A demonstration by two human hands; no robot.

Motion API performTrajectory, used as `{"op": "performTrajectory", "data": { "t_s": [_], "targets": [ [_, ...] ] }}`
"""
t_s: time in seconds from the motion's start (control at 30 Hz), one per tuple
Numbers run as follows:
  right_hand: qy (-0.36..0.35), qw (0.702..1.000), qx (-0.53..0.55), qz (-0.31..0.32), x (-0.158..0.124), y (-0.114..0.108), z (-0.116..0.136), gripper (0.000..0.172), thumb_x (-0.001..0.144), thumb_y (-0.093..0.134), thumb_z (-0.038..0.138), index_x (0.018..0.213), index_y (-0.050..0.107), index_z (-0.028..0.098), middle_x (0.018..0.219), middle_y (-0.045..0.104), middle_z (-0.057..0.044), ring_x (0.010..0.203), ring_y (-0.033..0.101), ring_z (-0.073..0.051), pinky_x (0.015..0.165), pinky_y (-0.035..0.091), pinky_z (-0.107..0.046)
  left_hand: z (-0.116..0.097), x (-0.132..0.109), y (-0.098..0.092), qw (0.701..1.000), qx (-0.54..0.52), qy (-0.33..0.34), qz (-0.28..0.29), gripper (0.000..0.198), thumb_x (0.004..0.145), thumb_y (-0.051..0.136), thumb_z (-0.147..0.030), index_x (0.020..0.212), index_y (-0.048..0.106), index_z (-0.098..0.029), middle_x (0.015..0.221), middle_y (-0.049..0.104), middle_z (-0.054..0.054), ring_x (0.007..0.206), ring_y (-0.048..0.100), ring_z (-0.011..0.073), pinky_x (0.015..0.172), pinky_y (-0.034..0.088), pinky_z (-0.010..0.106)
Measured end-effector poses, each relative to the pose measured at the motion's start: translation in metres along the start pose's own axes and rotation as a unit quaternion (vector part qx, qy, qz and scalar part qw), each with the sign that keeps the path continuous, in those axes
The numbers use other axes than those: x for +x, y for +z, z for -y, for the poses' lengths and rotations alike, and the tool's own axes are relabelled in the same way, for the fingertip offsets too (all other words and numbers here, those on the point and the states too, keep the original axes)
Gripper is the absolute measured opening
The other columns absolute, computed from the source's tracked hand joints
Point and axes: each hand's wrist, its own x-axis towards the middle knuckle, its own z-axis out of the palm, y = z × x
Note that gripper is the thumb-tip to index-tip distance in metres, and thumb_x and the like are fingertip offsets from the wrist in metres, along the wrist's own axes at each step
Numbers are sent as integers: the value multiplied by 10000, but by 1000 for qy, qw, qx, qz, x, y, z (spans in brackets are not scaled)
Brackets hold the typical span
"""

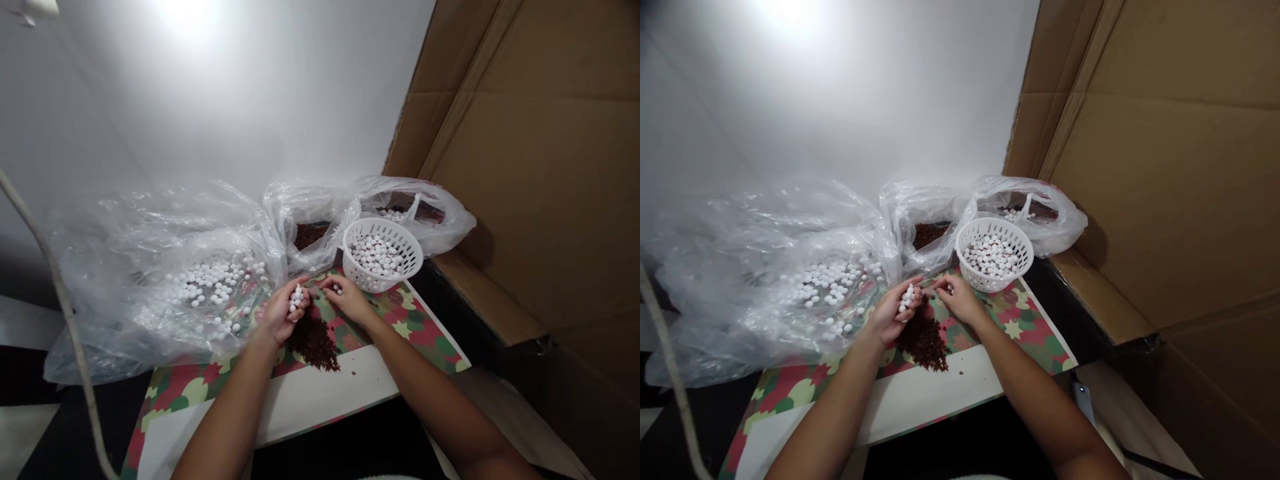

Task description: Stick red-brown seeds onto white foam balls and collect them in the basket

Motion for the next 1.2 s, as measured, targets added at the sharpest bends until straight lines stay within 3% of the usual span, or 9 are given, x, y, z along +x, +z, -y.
{"op": "performTrajectory", "data": {
  "t_s": [0.1,0.23,0.33,0.43,0.53,0.63,0.83,1.07,1.2],
  "targets": [
    [-69,988,-138,13,0,1,-6,116,753,632,210,852,670,161,789,550,-30,729,460,-112,685,334,-230,0,-2,0,999,32,15,13,401,771,644,-308,1110,516,-137,708,491,2,497,439,26,311,196,81],
    [-86,979,-182,35,-1,9,-10,37,750,629,150,780,652,150,787,522,-29,739,460,-110,700,331,-233,5,-1,2,996,77,43,-3,343,732,683,-388,875,510,-128,680,502,-4,450,388,14,305,165,93],
    [-51,991,-121,15,-2,8,-6,86,775,601,199,725,589,131,721,508,-14,669,429,-90,635,316,-212,4,-1,3,996,69,48,-2,366,724,693,-373,946,543,-123,717,532,13,486,431,26,309,188,91],
    [28,999,41,12,-2,4,0,217,772,612,336,772,540,131,680,516,5,587,395,-63,546,303,-181,1,-1,3,998,49,34,-2,426,721,700,-340,1054,574,-107,735,534,22,519,461,27,314,202,83],
    [75,973,217,27,-3,1,6,376,725,651,438,913,493,152,721,565,10,513,373,-37,458,272,-152,0,-2,3,999,48,18,-2,416,724,697,-324,1058,584,-103,733,526,18,520,457,19,316,200,78],
    [113,941,318,39,-4,1,12,469,696,676,491,956,448,174,694,566,25,451,327,-18,400,204,-135,3,-1,3,998,56,25,-3,401,723,695,-324,1047,572,-122,719,520,10,533,479,33,320,215,85],
    [164,916,356,92,-7,-3,17,467,665,722,487,925,572,129,791,579,-16,504,367,0,407,195,-128,6,1,4,997,73,29,-6,405,702,713,-332,1016,548,-137,692,517,1,525,465,39,331,223,98],
    [82,949,293,81,-6,1,11,417,722,685,441,988,539,154,834,631,-26,499,387,-20,429,220,-145,4,-2,6,998,66,22,-1,403,697,717,-344,989,528,-141,712,510,-5,519,435,26,346,212,98],
    [73,955,278,74,-7,0,13,389,704,696,449,885,521,152,772,611,-9,500,388,-28,437,223,-160,5,-3,7,996,84,24,8,348,724,693,-367,922,504,-151,702,475,-21,521,421,17,356,213,94]
  ]
}}
